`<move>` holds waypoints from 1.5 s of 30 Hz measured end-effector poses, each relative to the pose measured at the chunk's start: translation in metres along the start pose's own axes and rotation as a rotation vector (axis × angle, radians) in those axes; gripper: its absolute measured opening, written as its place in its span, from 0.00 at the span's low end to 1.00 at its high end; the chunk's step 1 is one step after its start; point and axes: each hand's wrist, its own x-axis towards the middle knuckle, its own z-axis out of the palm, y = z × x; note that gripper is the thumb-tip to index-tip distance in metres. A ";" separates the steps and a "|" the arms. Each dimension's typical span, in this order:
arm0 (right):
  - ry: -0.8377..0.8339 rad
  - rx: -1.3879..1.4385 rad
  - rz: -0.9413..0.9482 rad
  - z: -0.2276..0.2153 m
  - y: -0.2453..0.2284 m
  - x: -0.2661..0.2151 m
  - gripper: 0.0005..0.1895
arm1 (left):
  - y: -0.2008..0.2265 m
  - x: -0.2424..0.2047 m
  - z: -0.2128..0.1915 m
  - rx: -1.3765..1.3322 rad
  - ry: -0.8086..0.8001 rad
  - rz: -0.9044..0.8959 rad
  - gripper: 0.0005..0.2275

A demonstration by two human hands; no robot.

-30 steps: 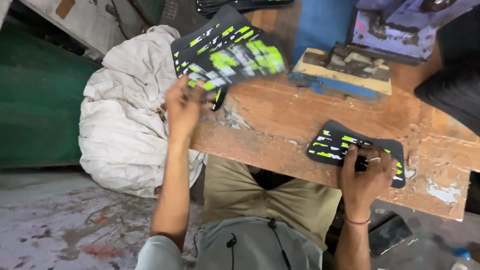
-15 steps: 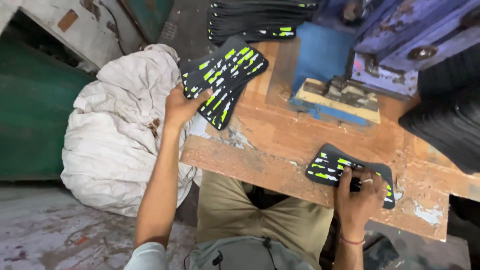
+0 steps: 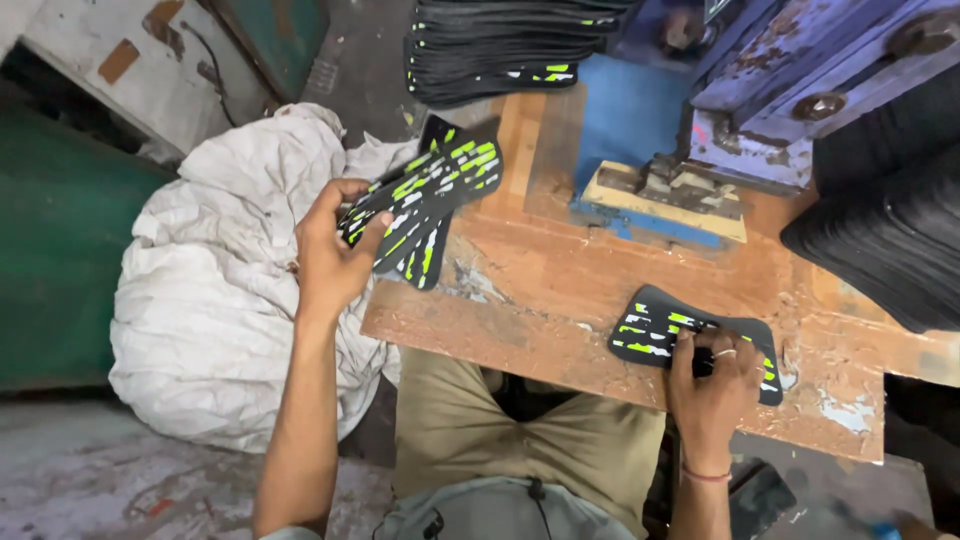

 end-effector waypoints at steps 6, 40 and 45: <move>-0.037 0.192 -0.186 -0.023 -0.057 0.002 0.10 | -0.002 0.001 0.007 0.082 -0.103 -0.196 0.13; -0.246 0.930 -0.197 0.045 -0.154 0.079 0.20 | -0.005 -0.039 0.017 -0.218 -0.055 0.232 0.15; -0.446 0.721 -0.305 0.060 -0.157 0.087 0.23 | -0.032 -0.037 0.010 -0.223 -0.084 0.144 0.25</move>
